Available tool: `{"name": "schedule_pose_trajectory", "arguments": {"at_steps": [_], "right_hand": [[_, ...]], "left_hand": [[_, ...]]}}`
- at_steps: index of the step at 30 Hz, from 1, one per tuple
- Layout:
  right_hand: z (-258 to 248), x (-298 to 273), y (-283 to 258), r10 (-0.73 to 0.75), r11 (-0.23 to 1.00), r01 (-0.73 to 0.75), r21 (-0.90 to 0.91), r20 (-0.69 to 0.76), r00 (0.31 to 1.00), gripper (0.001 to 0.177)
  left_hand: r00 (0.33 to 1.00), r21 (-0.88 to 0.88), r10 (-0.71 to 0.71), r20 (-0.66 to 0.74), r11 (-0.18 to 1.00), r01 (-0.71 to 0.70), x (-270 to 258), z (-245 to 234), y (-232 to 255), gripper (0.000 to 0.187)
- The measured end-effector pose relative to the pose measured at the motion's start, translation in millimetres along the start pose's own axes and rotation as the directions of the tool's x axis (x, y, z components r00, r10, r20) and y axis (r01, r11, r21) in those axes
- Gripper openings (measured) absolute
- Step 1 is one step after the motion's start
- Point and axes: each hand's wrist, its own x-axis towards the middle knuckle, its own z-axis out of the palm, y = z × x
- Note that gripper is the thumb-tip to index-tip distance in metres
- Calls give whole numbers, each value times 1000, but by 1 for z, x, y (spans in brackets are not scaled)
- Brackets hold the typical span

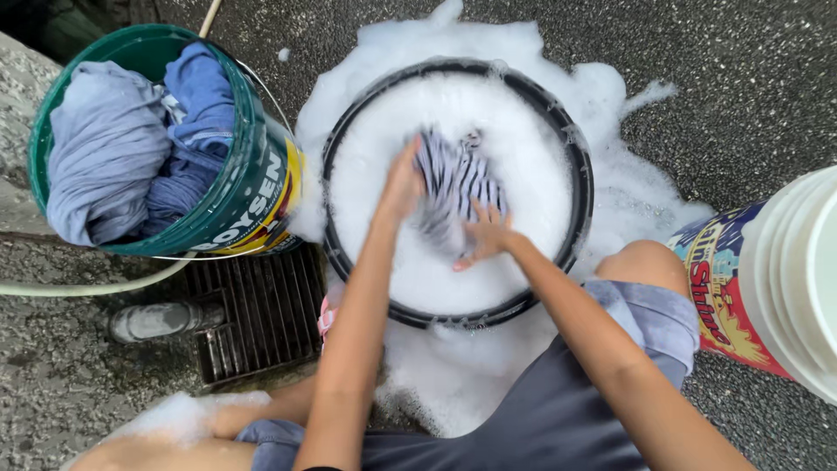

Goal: The person washes clothes by hand in a soapy bucket, scrubs the fabric, and then places the items into a separate white bucket.

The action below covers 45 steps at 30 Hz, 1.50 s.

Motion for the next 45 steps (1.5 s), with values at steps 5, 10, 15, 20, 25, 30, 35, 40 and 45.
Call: {"name": "schedule_pose_trajectory", "arguments": {"at_steps": [5, 10, 15, 20, 25, 30, 35, 40, 45], "right_hand": [[-62, -17, -35, 32, 862, 217, 457, -477, 879, 101], [-103, -25, -90, 288, 165, 559, 812, -582, 760, 41], [-101, -21, -153, 199, 622, 636, 456, -878, 435, 28], [-139, -5, -96, -68, 752, 567, 335, -817, 573, 28], [-225, -72, -33, -10, 986, 116, 120, -652, 758, 45], [-285, -107, 11, 158, 823, 292, 487, -690, 706, 21], [-308, -113, 51, 345, 317, 630, 709, -705, 620, 11], [-313, -106, 63, 359, 333, 591, 735, -678, 641, 10], [-287, -35, 90, 294, 501, 376, 780, -562, 773, 28]], "left_hand": [[941, 107, 260, 215, 952, -287, -56, 83, 134, 56], [873, -335, 160, -460, 880, -338, -68, 102, 76, 61], [937, -316, 108, -333, 923, -218, -50, 82, -2, 60], [914, -74, 184, -362, 972, -225, -47, 49, 14, 61], [881, 41, 384, -275, 920, -389, -63, 24, 73, 63], [775, 774, 563, -286, 613, -160, -93, -11, 135, 49], [771, 757, 554, -315, 636, -147, -112, -34, 175, 40], [891, 107, 454, 1, 886, -452, -129, -31, 189, 52], [860, -240, 443, -252, 833, -499, -82, -26, 69, 107]]}}
